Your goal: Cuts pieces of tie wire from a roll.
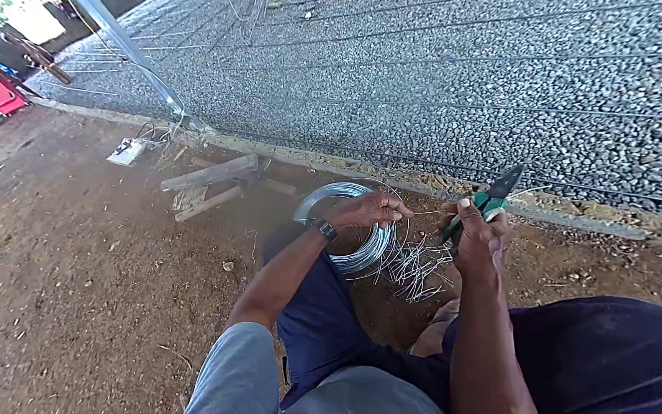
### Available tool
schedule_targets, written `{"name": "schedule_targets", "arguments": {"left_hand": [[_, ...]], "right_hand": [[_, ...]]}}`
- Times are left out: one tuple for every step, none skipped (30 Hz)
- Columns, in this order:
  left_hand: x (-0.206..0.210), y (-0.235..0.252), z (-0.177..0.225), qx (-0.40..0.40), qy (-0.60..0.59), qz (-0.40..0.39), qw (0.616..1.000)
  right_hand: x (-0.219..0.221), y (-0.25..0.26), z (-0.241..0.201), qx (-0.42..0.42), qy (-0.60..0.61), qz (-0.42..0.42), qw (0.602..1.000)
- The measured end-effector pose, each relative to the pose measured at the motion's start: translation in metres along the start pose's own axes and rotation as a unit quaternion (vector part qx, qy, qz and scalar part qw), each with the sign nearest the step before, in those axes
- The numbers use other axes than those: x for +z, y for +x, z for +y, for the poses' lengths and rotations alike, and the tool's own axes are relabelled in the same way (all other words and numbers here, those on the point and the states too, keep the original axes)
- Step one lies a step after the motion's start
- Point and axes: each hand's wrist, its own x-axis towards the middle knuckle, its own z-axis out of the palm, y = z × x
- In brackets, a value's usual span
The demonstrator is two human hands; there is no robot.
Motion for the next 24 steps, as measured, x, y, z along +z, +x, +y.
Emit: {"name": "schedule_targets", "arguments": {"left_hand": [[0.001,0.000,-0.001,-0.003,-0.009,-0.001,1.000],[0.004,0.002,-0.002,-0.005,-0.020,0.000,1.000],[0.008,0.003,-0.003,-0.010,-0.033,0.000,0.999],[0.013,0.006,-0.002,-0.019,-0.044,0.001,0.999],[0.020,0.008,0.000,-0.027,-0.054,0.008,0.998],[0.026,0.012,0.000,-0.027,-0.063,0.016,0.998],[0.032,0.017,-0.003,-0.020,-0.074,0.029,0.997],[0.036,0.020,-0.005,-0.003,-0.089,0.042,0.995],[0.039,0.022,-0.008,0.013,-0.096,0.050,0.994],[0.039,0.024,-0.008,0.026,-0.102,0.054,0.993],[0.037,0.023,-0.006,0.034,-0.104,0.052,0.993],[0.035,0.022,-0.003,0.036,-0.104,0.050,0.993],[0.033,0.020,-0.001,0.037,-0.099,0.049,0.993],[0.031,0.018,0.001,0.036,-0.093,0.046,0.994],[0.029,0.017,0.002,0.036,-0.089,0.041,0.994],[0.029,0.016,0.002,0.037,-0.089,0.039,0.995],[0.029,0.016,0.001,0.037,-0.089,0.038,0.995],[0.029,0.015,0.001,0.036,-0.092,0.037,0.994],[0.029,0.015,0.001,0.033,-0.093,0.036,0.994],[0.029,0.015,0.000,0.031,-0.091,0.035,0.995],[0.029,0.015,0.000,0.031,-0.089,0.034,0.995],[0.029,0.015,-0.001,0.033,-0.087,0.034,0.995],[0.030,0.015,-0.002,0.037,-0.087,0.033,0.995],[0.030,0.015,-0.003,0.040,-0.087,0.031,0.995]], "right_hand": [[-0.001,0.001,0.001,-0.006,0.001,0.002,1.000],[-0.002,0.002,0.002,-0.011,-0.001,0.004,1.000],[-0.002,0.002,0.003,-0.017,-0.007,0.003,1.000],[-0.001,0.001,0.002,-0.023,-0.015,0.000,1.000],[0.001,-0.001,0.000,-0.027,-0.029,-0.005,0.999],[0.004,-0.004,-0.002,-0.031,-0.046,-0.010,0.998],[0.007,-0.007,-0.003,-0.037,-0.062,-0.018,0.997],[0.009,-0.008,-0.003,-0.045,-0.073,-0.028,0.996],[0.010,-0.008,-0.001,-0.052,-0.079,-0.036,0.995],[0.009,-0.008,-0.001,-0.054,-0.087,-0.041,0.994],[0.007,-0.007,-0.002,-0.053,-0.094,-0.042,0.993],[0.004,-0.005,-0.002,-0.051,-0.099,-0.039,0.993],[0.001,-0.004,-0.004,-0.050,-0.101,-0.036,0.993],[-0.001,-0.003,-0.005,-0.053,-0.100,-0.031,0.993],[-0.003,-0.002,-0.006,-0.058,-0.097,-0.027,0.993],[-0.005,-0.002,-0.006,-0.060,-0.093,-0.024,0.994],[-0.005,-0.001,-0.006,-0.058,-0.091,-0.019,0.994],[-0.006,-0.001,-0.006,-0.054,-0.092,-0.014,0.994],[-0.006,-0.001,-0.005,-0.052,-0.092,-0.010,0.994],[-0.006,-0.001,-0.005,-0.054,-0.090,-0.007,0.994],[-0.006,-0.002,-0.005,-0.059,-0.088,-0.007,0.994],[-0.005,-0.002,-0.005,-0.062,-0.086,-0.009,0.994],[-0.005,-0.003,-0.006,-0.065,-0.083,-0.011,0.994],[-0.005,-0.004,-0.006,-0.068,-0.077,-0.015,0.995]]}}
